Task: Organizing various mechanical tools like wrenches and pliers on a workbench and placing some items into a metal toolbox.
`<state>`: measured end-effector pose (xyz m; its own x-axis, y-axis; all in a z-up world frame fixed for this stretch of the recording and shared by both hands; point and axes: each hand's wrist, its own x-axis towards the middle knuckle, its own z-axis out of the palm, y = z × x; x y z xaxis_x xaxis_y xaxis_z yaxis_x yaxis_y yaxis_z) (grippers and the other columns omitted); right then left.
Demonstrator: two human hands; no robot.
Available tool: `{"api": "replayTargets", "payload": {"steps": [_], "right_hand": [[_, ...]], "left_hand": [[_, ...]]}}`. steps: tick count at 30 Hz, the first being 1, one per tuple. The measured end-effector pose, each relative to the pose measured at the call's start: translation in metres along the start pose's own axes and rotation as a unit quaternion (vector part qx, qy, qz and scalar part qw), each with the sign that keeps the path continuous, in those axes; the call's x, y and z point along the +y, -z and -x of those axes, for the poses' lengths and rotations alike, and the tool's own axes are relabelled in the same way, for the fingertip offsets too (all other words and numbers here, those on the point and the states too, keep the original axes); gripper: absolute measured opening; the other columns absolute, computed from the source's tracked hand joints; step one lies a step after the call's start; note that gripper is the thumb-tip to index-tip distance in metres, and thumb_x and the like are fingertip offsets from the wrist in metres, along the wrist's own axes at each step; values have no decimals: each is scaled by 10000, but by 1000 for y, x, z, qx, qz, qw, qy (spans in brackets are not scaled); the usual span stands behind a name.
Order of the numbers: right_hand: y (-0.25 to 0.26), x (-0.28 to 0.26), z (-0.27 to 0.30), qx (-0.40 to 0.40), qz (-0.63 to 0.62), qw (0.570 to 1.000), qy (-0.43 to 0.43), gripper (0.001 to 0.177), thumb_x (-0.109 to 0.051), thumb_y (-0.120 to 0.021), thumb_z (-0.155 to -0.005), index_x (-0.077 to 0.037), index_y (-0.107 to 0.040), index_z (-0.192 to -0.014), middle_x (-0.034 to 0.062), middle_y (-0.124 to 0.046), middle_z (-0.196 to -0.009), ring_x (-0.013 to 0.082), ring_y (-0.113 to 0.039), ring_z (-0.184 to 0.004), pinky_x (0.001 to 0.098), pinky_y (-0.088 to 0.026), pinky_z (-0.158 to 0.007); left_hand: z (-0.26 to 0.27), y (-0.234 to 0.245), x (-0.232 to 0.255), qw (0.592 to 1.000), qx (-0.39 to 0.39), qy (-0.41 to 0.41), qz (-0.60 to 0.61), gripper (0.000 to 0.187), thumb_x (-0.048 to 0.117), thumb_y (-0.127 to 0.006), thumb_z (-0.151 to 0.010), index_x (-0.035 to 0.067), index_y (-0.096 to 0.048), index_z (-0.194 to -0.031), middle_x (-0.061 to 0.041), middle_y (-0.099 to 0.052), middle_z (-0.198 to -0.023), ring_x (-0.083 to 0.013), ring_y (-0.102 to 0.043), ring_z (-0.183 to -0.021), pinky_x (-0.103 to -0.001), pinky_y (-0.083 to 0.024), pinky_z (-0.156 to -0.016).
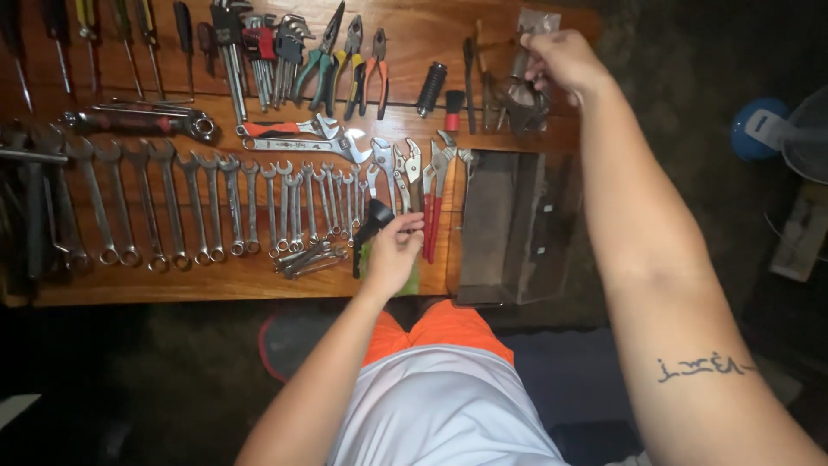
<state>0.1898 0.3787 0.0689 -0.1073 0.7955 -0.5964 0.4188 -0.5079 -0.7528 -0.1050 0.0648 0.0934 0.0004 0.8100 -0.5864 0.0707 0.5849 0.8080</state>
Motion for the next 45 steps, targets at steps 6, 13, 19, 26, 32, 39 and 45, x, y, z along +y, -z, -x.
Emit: {"api": "replayTargets", "payload": {"steps": [6, 13, 19, 26, 32, 39, 45], "right_hand": [[-5, -28, 68, 14, -73, 993, -90, 305, -353, -677, -1038, -107, -611, -870, 23, -663, -724, 135, -632, -578, 255, -396, -448], [-38, -19, 123, -68, -330, 939, -68, 246, -273, -677, -1066, -74, -647, -925, 43, -688, -770, 181, -675, -622, 336, -588, -581], [-78, -29, 172, -153, -498, 849, -91, 241, -279, -585, -1091, -70, -674, -1010, 70, -742, -846, 193, -698, -715, 330, -558, -691], [-120, -47, 224, -199, -601, 764, -120, 293, -304, -533, -1084, -49, -676, -1066, 51, -719, -910, 191, -645, -787, 327, -509, -716], [-147, -49, 256, -238, -679, 684, -121, 348, -304, -509, -1067, 5, -667, -1095, 84, -672, -926, 207, -608, -840, 328, -490, -778], [-175, -48, 280, -187, -688, 690, -125, 352, -276, -452, -1072, -5, -654, -1172, 88, -672, -964, 214, -621, -876, 354, -509, -804], [-195, -29, 286, -209, -719, 638, -179, 340, -291, -451, -1101, -4, -629, -1142, 99, -663, -977, 212, -622, -884, 334, -543, -843]], "left_hand": [[2, -6, -3, 999, -10, -9, 34, 335, 88, -648, -948, 40, -670, -1279, -83, -757, -1195, -131, -703, -921, -258, -567, -833], [4, -5, 35, 996, -24, -61, 60, 359, 82, -644, -954, 42, -654, -1311, -78, -743, -1210, -122, -710, -971, -254, -570, -858], [9, 1, 79, 988, -21, -119, 100, 347, 77, -662, -971, 22, -652, -1314, -92, -741, -1189, -124, -705, -978, -249, -572, -862], [30, 10, 117, 981, 0, -169, 97, 379, 57, -709, -935, 30, -665, -1311, -71, -706, -1153, -87, -644, -907, -232, -539, -756], [46, 24, 132, 970, 13, -237, 46, 394, 75, -746, -917, 60, -679, -1304, -52, -673, -1127, -99, -644, -900, -241, -556, -824], [64, 39, 137, 956, 34, -291, -13, 474, 139, -817, -843, 83, -691, -1296, -88, -633, -1247, -187, -645, -1068, -313, -536, -936], [75, 46, 141, 935, 64, -341, -76, 591, 198, -898, -751, 86, -695, -1294, -116, -617, -1257, -291, -622, -1198, -380, -513, -1043]]}}
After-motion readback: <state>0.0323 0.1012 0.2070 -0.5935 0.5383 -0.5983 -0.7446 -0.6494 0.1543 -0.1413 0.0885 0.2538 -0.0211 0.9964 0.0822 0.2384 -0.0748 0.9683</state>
